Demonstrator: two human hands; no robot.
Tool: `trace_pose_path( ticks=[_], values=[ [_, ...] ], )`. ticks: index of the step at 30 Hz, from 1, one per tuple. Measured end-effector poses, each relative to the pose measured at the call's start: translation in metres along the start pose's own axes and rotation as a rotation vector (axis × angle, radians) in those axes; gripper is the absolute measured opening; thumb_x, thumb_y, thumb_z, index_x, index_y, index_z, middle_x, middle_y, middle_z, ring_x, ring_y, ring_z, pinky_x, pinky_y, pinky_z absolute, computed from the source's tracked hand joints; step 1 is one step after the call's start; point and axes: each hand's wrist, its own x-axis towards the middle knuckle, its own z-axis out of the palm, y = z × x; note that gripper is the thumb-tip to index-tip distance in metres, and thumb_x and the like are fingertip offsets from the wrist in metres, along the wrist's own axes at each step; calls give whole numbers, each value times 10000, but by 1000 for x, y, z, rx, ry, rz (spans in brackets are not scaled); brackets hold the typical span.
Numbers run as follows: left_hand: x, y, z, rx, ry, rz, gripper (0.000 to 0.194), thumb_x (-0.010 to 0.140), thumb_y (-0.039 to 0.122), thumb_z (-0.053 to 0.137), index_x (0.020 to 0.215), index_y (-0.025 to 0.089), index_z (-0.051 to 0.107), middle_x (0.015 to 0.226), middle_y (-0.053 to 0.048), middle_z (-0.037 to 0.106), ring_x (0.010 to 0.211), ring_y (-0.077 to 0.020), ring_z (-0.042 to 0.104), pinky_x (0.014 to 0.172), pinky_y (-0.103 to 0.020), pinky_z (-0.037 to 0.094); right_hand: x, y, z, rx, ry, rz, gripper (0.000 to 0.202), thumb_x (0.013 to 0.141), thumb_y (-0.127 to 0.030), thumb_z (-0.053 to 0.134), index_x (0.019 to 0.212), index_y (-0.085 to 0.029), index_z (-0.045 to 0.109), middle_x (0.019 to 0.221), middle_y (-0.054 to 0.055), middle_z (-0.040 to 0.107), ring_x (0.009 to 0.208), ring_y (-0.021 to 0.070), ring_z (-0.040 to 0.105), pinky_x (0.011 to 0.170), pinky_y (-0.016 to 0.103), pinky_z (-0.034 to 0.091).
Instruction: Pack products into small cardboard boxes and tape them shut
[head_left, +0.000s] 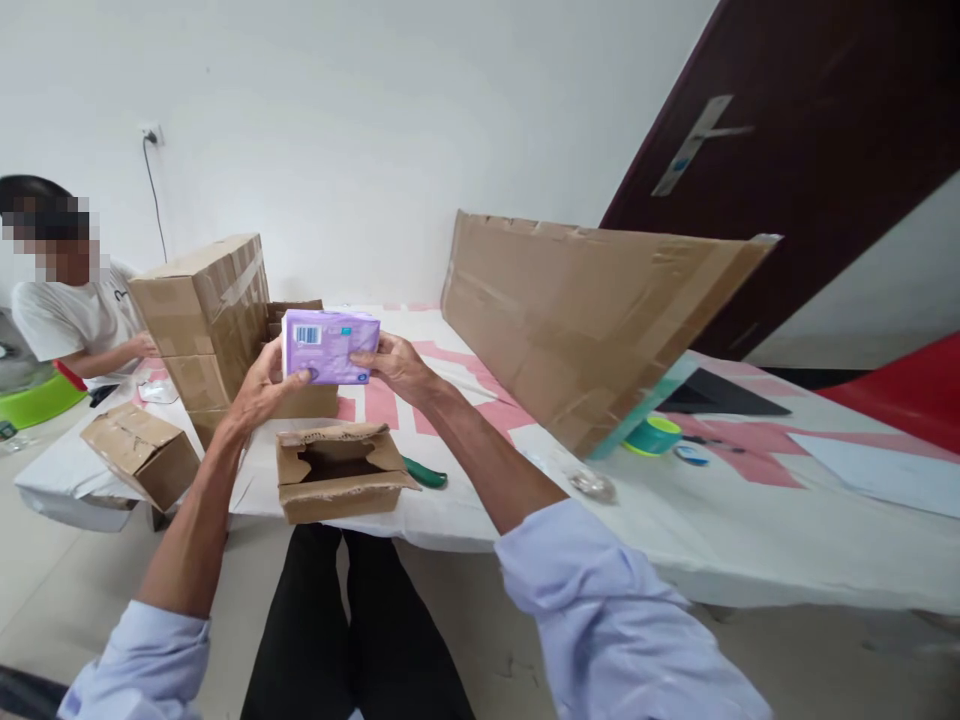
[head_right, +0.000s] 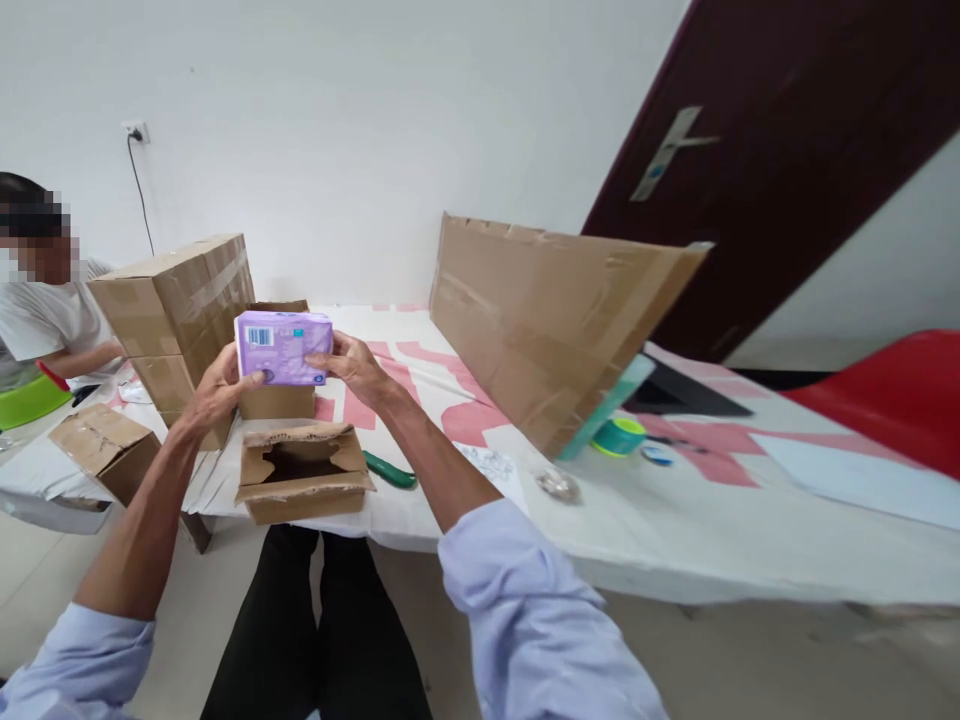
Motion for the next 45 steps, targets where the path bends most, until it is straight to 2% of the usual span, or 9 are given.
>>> trace_pose_path(
  ticks=[4, 7, 14, 22, 25, 31, 35, 38, 45],
  values=[
    [-52, -23, -4, 287, -8, -177, 944, 782, 593, 841, 1560, 223, 456, 1571, -188, 532, 1451, -410, 518, 1130, -573, 495, -19, 14, -26, -10, 180, 4, 639, 605, -398, 981, 1169, -227, 735, 1154, 52, 793, 1059, 257, 734, 925, 395, 618],
    [-92, -41, 2, 360, -109, -273, 864, 807, 613, 808, 1531, 248, 509, 1593, -173, 511, 1465, -402, 511, 1150, -568, 494, -36, 38, -48, -27, 301, 74, 675, 546, -420, 1001, 1130, -226, 723, 1110, 56, 794, 1023, 269, 740, 872, 407, 634],
    [-131, -38, 14, 458, -292, -150, 567, 926, 599, 708, 1416, 317, 655, 1714, -96, 391, 1631, -381, 264, 1308, -608, 279, -61, 92, -84, -105, 385, 176, 678, 525, -451, 1001, 1088, -227, 699, 1102, 68, 787, 1015, 284, 738, 886, 454, 631],
    [-145, -39, 10, 376, -317, -183, 1001, 749, 742, 820, 1593, 336, 470, 1787, -125, 189, 1630, -423, 243, 1287, -620, 318, -41, 142, -59, -134, 143, 188, 644, 563, -374, 979, 1129, -205, 723, 1236, 98, 776, 1102, 298, 725, 1033, 477, 572],
    [-147, -38, 7, 358, -317, -197, 983, 756, 720, 828, 1593, 351, 467, 1784, -119, 198, 1627, -421, 254, 1287, -611, 325, -19, 158, -45, -138, 52, 192, 673, 538, -378, 980, 1133, -201, 719, 1216, 98, 783, 1095, 290, 726, 1055, 473, 559],
    [-147, -47, 2, 349, -253, -219, 866, 806, 644, 827, 1561, 360, 512, 1764, -121, 268, 1603, -408, 322, 1281, -615, 339, 13, 190, -22, -145, 75, 232, 773, 500, -375, 976, 1189, -179, 686, 1224, 106, 778, 1078, 251, 724, 1048, 443, 564],
    [-151, -53, 7, 387, -216, -208, 759, 886, 619, 757, 1554, 346, 520, 1758, -113, 296, 1607, -382, 326, 1296, -592, 326, 16, 190, -24, -197, 29, 314, 732, 427, -302, 1000, 1101, -171, 744, 1132, 94, 802, 996, 262, 735, 980, 454, 596],
    [-154, -51, 15, 443, -183, -238, 721, 938, 589, 701, 1580, 344, 483, 1771, -106, 267, 1612, -367, 321, 1301, -555, 329, 7, 174, -38, -242, 92, 359, 663, 442, -342, 1007, 1034, -170, 765, 1099, 101, 803, 978, 272, 735, 922, 444, 615],
    [-174, -55, 34, 369, 68, -367, 780, 983, 590, 591, 1655, 332, 290, 1751, -146, 266, 1531, -376, 437, 1133, -539, 507, -83, 130, -63, -226, 316, 369, 565, 833, -697, 740, 1131, -218, 769, 1243, 147, 764, 1136, 306, 725, 809, 392, 646]
  ],
)
